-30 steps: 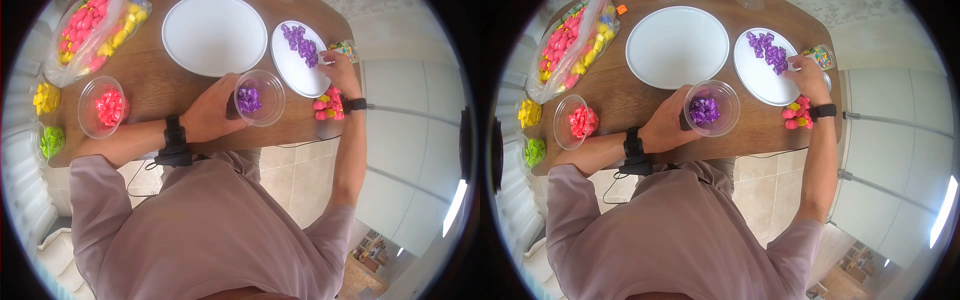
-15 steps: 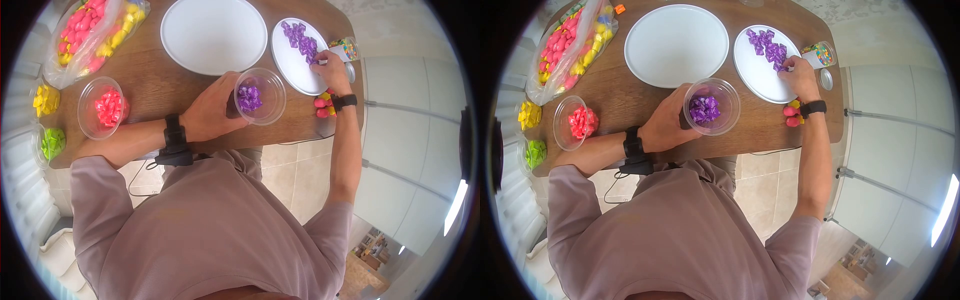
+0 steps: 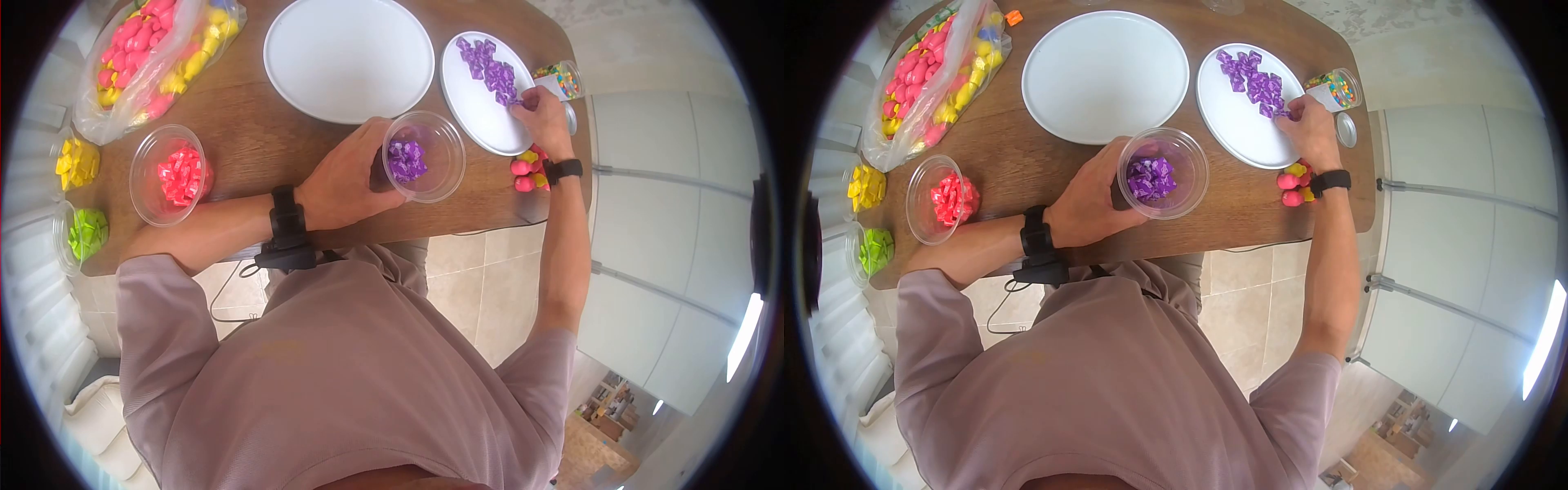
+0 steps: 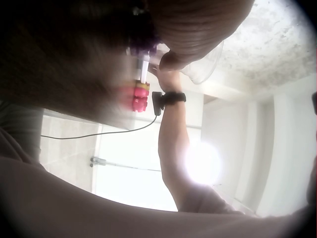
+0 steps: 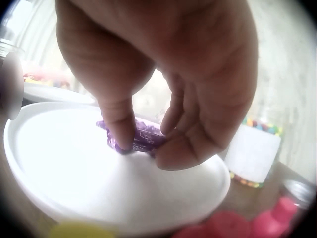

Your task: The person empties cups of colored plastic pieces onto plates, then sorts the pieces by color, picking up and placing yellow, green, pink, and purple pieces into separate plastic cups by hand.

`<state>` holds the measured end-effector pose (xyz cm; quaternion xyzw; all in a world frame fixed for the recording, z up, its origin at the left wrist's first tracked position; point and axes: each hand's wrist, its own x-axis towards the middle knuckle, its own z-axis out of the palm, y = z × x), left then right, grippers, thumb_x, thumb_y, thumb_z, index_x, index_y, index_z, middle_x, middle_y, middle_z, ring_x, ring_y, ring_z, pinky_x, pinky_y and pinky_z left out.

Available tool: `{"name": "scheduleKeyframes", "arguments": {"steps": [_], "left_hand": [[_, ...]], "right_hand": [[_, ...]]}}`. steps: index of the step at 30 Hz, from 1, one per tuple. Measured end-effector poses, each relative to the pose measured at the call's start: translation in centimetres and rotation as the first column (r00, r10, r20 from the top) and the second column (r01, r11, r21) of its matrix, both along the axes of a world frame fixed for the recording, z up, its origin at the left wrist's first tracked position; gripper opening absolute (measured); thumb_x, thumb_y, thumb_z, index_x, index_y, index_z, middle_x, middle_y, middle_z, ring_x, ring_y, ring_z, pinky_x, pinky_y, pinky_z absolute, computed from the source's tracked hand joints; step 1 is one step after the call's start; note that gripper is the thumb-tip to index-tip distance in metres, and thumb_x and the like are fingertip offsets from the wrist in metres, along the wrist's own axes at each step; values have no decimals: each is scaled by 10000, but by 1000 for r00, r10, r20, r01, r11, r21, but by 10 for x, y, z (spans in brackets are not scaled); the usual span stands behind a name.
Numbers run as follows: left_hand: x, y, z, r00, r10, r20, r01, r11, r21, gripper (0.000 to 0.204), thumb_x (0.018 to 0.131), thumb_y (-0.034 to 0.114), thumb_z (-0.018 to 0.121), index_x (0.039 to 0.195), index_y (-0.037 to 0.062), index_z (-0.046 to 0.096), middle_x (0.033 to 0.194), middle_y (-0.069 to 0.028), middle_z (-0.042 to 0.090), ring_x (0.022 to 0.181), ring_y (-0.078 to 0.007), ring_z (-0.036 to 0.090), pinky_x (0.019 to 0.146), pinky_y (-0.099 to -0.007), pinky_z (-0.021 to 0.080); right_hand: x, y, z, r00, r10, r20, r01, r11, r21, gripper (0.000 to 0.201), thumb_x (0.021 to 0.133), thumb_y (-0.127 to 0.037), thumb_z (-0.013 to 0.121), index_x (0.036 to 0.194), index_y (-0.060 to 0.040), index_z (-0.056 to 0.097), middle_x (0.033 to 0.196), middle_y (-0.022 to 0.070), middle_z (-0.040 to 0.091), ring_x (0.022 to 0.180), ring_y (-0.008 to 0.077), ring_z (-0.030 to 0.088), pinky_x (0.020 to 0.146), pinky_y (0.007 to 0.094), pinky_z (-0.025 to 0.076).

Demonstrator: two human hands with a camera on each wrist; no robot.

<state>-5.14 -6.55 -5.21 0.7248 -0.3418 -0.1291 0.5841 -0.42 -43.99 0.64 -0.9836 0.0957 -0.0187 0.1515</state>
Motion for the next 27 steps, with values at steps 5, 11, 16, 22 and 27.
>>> {"name": "scheduleKeyframes", "arguments": {"steps": [5,11,16,22,27], "left_hand": [[-2,0,1,1000,17,10,-17,1000,-16,704,786,139,825,1397,32,493,1312,-150,575,1247,-309,580,1067,-405,475],[-1,-2,-1,1000,20,22,-19,999,-51,712,773,114,828,1400,36,498,1315,-142,578,1242,-307,587,1056,-405,485],[-1,-1,-5,1000,19,15,-18,999,-42,715,774,99,826,1404,33,494,1312,-140,578,1247,-295,585,1045,-391,494],[-2,0,-1,999,12,-31,-13,1000,-29,718,787,142,828,1410,32,488,1303,-145,579,1223,-291,590,1050,-394,481],[-1,1,0,999,5,-34,-5,1000,-16,710,795,169,826,1402,29,484,1286,-160,583,1213,-303,590,1046,-405,476]], "right_hand": [[-15,35,47,995,96,28,-100,976,195,294,811,-111,797,1034,37,676,891,86,718,818,161,674,762,309,548],[-55,131,117,927,370,-68,-254,747,614,293,832,-116,796,1072,6,680,998,75,730,899,128,657,783,289,525],[-24,106,103,921,388,15,-376,882,284,305,858,-142,772,1118,4,710,975,84,734,884,170,671,775,319,527],[17,25,62,963,209,-173,-204,978,50,348,840,-163,794,1114,38,723,925,131,736,860,213,693,764,334,532],[17,41,40,965,161,-206,-167,986,-10,427,817,-218,820,1143,38,720,930,176,733,856,276,709,789,365,539]]}}
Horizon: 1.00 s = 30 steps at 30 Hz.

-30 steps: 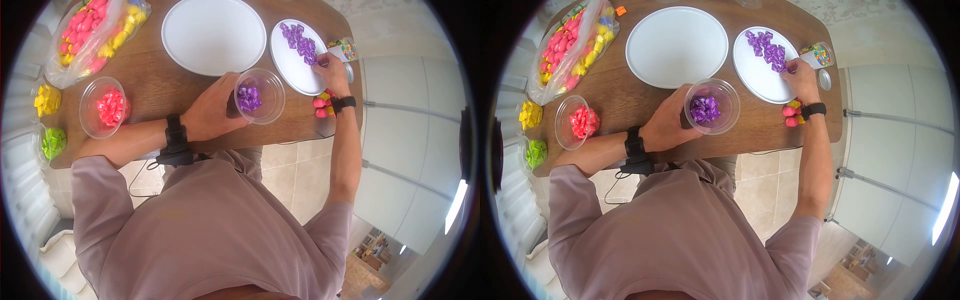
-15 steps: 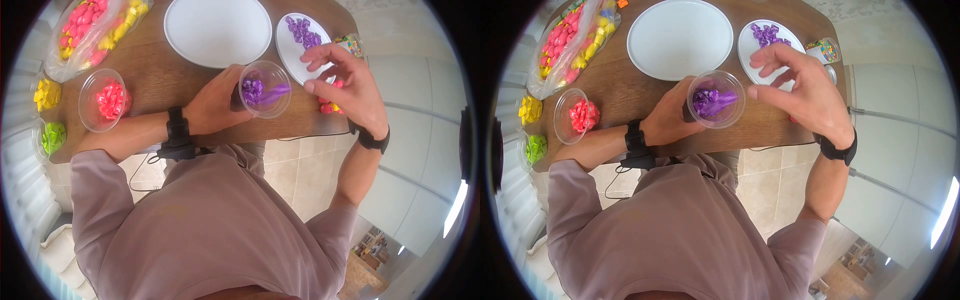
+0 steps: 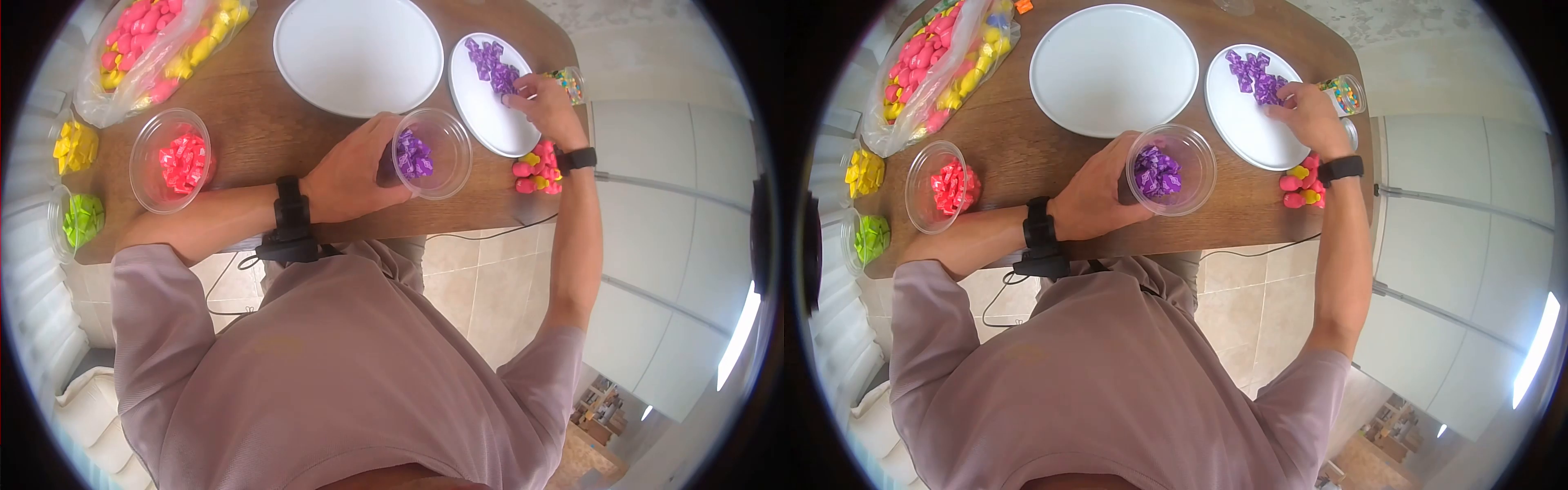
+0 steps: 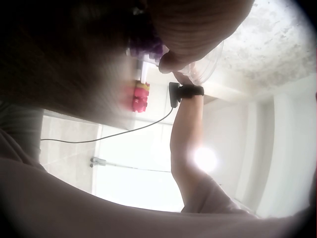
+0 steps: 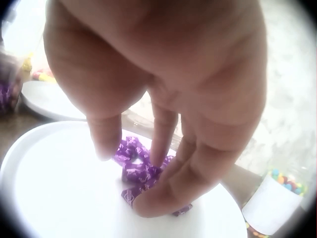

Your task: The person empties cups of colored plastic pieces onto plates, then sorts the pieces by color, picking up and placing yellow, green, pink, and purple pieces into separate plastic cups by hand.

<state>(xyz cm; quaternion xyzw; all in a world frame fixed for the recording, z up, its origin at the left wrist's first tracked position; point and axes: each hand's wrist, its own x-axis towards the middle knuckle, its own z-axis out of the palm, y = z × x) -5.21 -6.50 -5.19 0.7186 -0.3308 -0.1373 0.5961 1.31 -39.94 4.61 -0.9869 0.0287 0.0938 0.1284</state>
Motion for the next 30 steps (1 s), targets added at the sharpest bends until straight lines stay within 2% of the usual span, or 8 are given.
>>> {"name": "scheduleKeyframes", "arguments": {"steps": [2,5,8,10,12,13,27,30], "left_hand": [[0,0,1,1000,-3,-4,3,1000,4,708,796,173,826,1398,26,482,1281,-165,585,1213,-307,589,1042,-408,476],[-1,0,1,1000,5,10,-5,1000,-8,709,795,181,829,1392,24,479,1275,-172,584,1210,-317,587,1037,-412,478],[-1,-1,0,1000,12,7,-12,1000,2,725,790,185,834,1400,23,476,1274,-173,584,1208,-322,586,1037,-413,478],[-2,-3,-3,997,42,66,-39,998,-55,612,800,185,808,1301,15,499,1192,-170,575,1104,-347,592,947,-424,497],[-1,-2,-2,998,30,50,-28,999,-33,675,795,180,820,1358,19,485,1238,-167,579,1159,-334,588,997,-419,486],[-1,-1,-1,999,16,34,-16,1000,-12,739,790,175,832,1416,24,471,1285,-165,583,1214,-321,584,1046,-413,474],[-1,-1,-2,1000,6,11,-6,1000,2,713,800,166,822,1414,26,488,1288,-159,587,1222,-311,585,1052,-409,471],[-1,-1,-4,1000,12,15,-12,1000,-6,712,798,164,824,1410,25,490,1288,-162,587,1222,-313,584,1048,-408,474]], "right_hand": [[1,3,-12,991,41,126,-26,992,-120,449,818,-243,817,1151,39,712,954,205,728,904,329,709,835,405,542],[3,6,-23,976,82,200,-67,994,-81,411,824,-228,798,1144,17,712,1004,222,707,988,366,685,895,436,529],[5,1,-34,970,132,202,-111,988,-110,371,819,-199,781,1129,-6,713,1041,227,679,1027,373,656,920,443,518],[7,-3,-38,975,118,187,-101,990,-98,356,815,-177,771,1126,-14,711,1045,225,670,1037,377,646,927,447,511],[7,-2,-38,980,100,172,-86,993,-85,343,810,-155,761,1122,-21,709,1050,224,661,1046,382,636,933,450,504],[6,-3,-38,979,102,178,-88,992,-87,331,807,-137,754,1111,-17,704,1049,222,663,1032,379,642,923,451,508],[-9,6,-33,977,88,192,-89,996,-3,232,799,-85,727,1016,-14,688,936,169,736,890,345,703,833,427,541],[-12,8,-26,983,56,176,-61,998,24,202,804,-86,734,986,-6,700,892,157,741,846,304,716,811,398,549]]}}
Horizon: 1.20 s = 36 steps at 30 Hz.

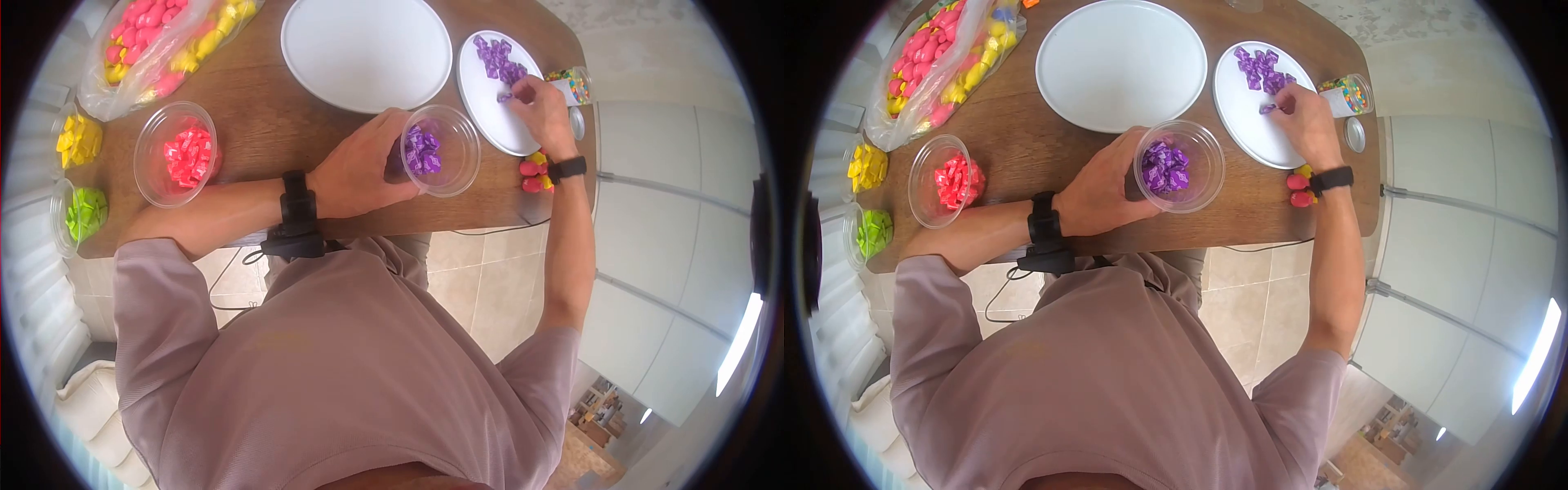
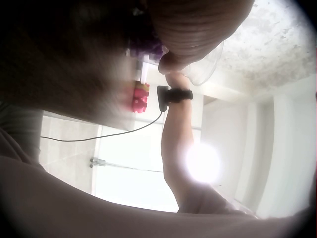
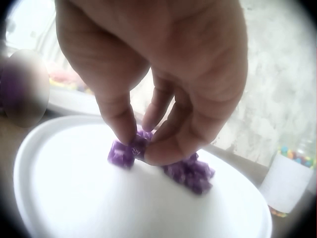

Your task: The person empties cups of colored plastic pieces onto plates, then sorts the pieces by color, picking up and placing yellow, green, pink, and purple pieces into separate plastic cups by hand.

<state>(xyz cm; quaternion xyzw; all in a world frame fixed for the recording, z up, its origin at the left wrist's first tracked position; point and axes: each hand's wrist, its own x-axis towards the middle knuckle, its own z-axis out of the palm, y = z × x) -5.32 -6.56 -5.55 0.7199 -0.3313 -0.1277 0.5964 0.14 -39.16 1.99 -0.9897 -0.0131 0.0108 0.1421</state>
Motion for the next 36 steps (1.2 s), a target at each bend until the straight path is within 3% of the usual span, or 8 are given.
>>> {"name": "scheduleKeyframes", "arguments": {"steps": [5,12,18,27,31,33,34,36], "left_hand": [[1,0,0,1000,-12,10,12,1000,-16,711,795,162,826,1406,21,490,1290,-163,587,1223,-315,584,1044,-408,477],[0,-1,1,1000,12,17,-11,1000,-29,699,798,169,827,1396,22,495,1281,-164,591,1214,-309,591,1040,-407,477],[0,0,2,1000,1,5,-1,1000,5,687,802,171,826,1390,25,501,1273,-164,592,1209,-307,591,1043,-409,474],[0,0,1,1000,-5,5,5,1000,4,690,803,162,824,1395,25,497,1277,-161,590,1213,-308,588,1043,-404,475],[0,-2,-3,999,17,42,-14,998,-59,693,802,163,824,1397,26,496,1276,-162,587,1210,-311,591,1038,-408,478],[0,-1,-3,999,14,31,-13,999,-53,698,798,162,825,1398,26,495,1279,-161,586,1210,-313,591,1037,-410,479],[0,-1,-3,1000,7,24,-5,999,-48,704,793,162,827,1400,27,495,1282,-159,586,1211,-314,592,1036,-412,481],[1,-2,-2,999,12,36,-11,999,-40,709,788,160,827,1400,26,496,1285,-157,585,1211,-315,592,1034,-413,482]], "right_hand": [[-8,15,33,995,5,101,-12,998,67,189,810,-81,749,971,12,715,862,141,743,805,224,722,773,347,554],[-4,3,5,997,82,-5,-81,994,75,267,802,-100,762,1042,12,725,914,139,746,817,229,692,782,360,556],[-7,18,-8,997,49,57,-51,998,25,316,810,-128,760,1097,0,727,940,168,742,843,279,702,801,393,559],[-9,24,-12,998,43,50,-43,999,-5,292,815,-128,747,1062,23,713,914,201,740,836,332,714,797,414,558],[-10,31,4,998,9,58,-8,1000,-15,268,810,-109,752,1046,12,711,929,155,748,835,274,714,779,379,560],[-24,49,34,994,-4,108,-22,970,242,258,802,-83,760,1040,0,707,957,86,743,839,192,695,759,327,553],[-33,61,50,995,-5,104,-21,970,244,258,802,-83,760,1040,0,707,957,86,743,839,192,695,759,327,553],[-50,89,78,997,52,65,-77,873,481,235,803,-49,762,1029,-18,705,980,27,727,863,127,669,753,282,541]]}}
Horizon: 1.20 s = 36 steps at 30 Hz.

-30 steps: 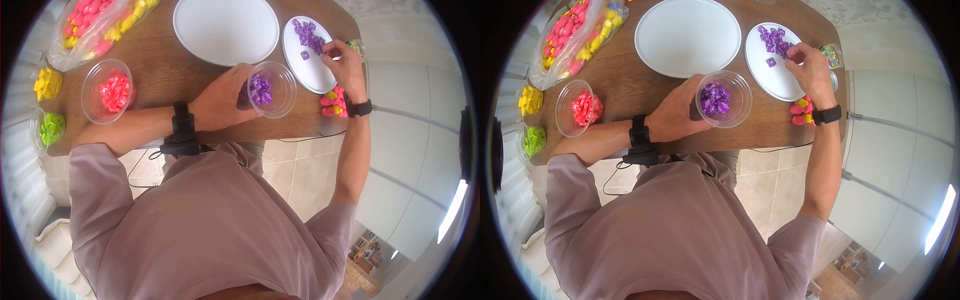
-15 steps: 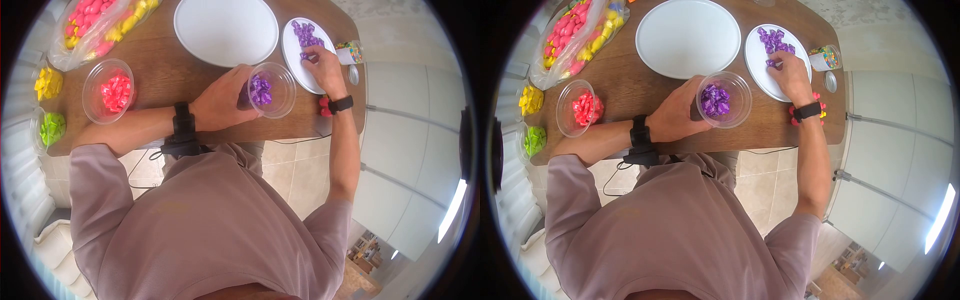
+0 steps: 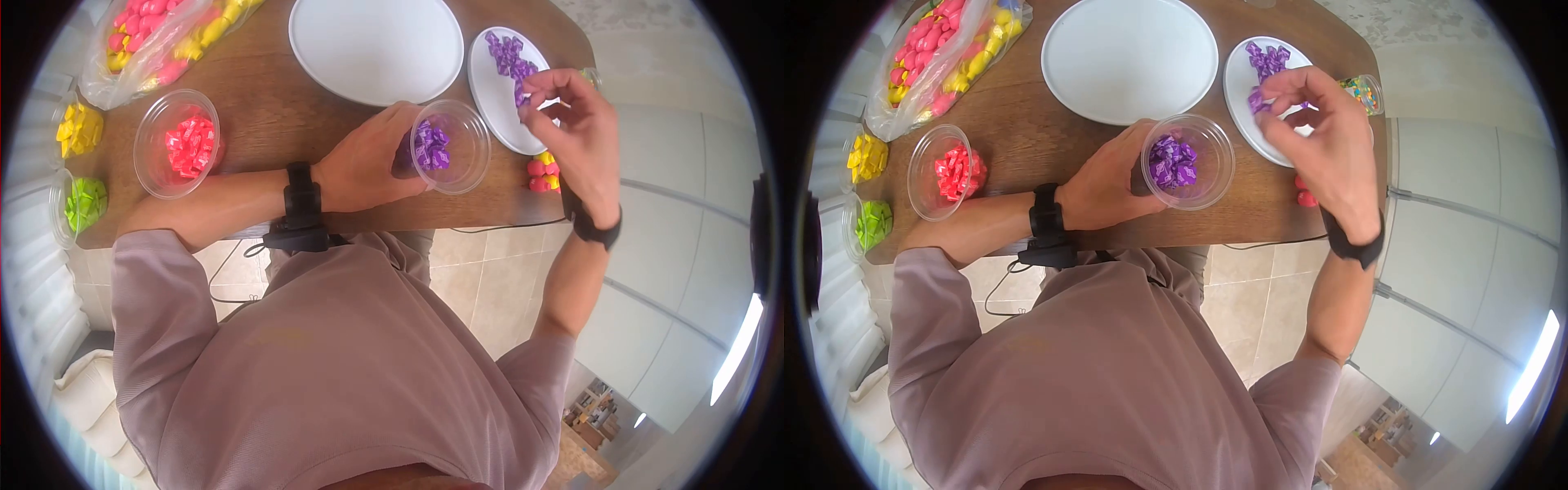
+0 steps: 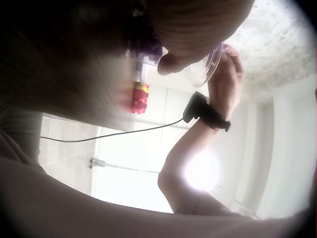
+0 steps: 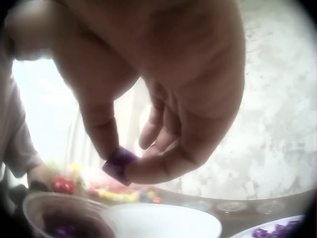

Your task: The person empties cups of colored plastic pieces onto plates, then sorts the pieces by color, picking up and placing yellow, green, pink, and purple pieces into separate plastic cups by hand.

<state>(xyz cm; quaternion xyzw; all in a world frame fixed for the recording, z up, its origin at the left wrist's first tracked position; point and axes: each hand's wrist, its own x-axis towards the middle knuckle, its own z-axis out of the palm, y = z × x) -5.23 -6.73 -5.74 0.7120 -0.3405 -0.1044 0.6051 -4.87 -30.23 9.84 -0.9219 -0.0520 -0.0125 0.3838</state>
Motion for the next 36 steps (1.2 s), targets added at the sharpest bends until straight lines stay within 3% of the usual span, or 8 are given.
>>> {"name": "scheduleKeyframes", "arguments": {"steps": [5,9,11,17,20,27,29,36], "left_hand": [[-1,0,1,1000,3,0,-3,1000,-1,720,778,158,828,1404,26,497,1290,-152,586,1218,-318,590,1033,-413,484],[-1,1,1,1000,-3,-5,3,1000,20,719,785,159,824,1411,28,493,1298,-155,583,1227,-315,586,1039,-411,481],[0,1,0,1000,-11,9,10,1000,25,719,788,159,822,1413,29,490,1305,-155,581,1232,-313,584,1043,-410,479],[0,3,2,1000,-19,-8,19,1000,17,711,806,178,823,1412,29,481,1323,-165,576,1257,-311,574,1064,-404,469],[0,3,5,999,-26,-24,27,999,46,711,812,181,821,1416,28,477,1322,-167,575,1264,-312,570,1071,-402,465],[-1,0,-1,1000,-10,-2,10,999,-37,660,806,217,798,1358,22,493,1200,-167,564,1144,-352,561,1001,-431,461],[0,0,0,1000,-12,-6,12,999,-33,660,806,217,798,1358,22,493,1203,-167,565,1144,-352,561,1002,-431,461],[0,3,3,1000,-18,-10,18,1000,-9,677,815,199,808,1382,22,484,1261,-167,569,1195,-333,568,1032,-417,466]], "right_hand": [[-16,25,17,951,271,-148,-280,959,-50,259,822,-35,767,1076,-42,718,998,28,740,887,130,680,772,276,551],[4,3,15,985,167,-47,-170,981,-95,221,857,-53,749,1074,-18,729,977,50,746,883,132,675,781,284,552],[23,-26,9,1000,-31,4,31,997,-65,208,861,-61,748,1052,18,728,945,72,744,877,123,667,773,290,543],[69,-107,-24,989,-93,-119,51,948,-314,277,855,-107,764,1079,52,730,886,100,734,822,162,681,752,321,539],[76,-107,-40,996,-84,-24,61,861,-506,331,846,-151,781,1111,41,733,879,127,733,806,207,702,751,335,546],[93,-80,-71,998,-64,16,63,868,-493,450,832,-287,810,1165,7,740,940,173,752,861,291,736,821,391,560],[99,-68,-73,980,-191,-49,143,859,-492,502,830,-351,809,1179,2,737,963,191,756,895,314,740,856,397,559],[108,-62,-96,996,-86,4,72,813,-577,471,814,-330,804,1174,-31,745,967,188,761,906,331,735,879,410,563]]}}
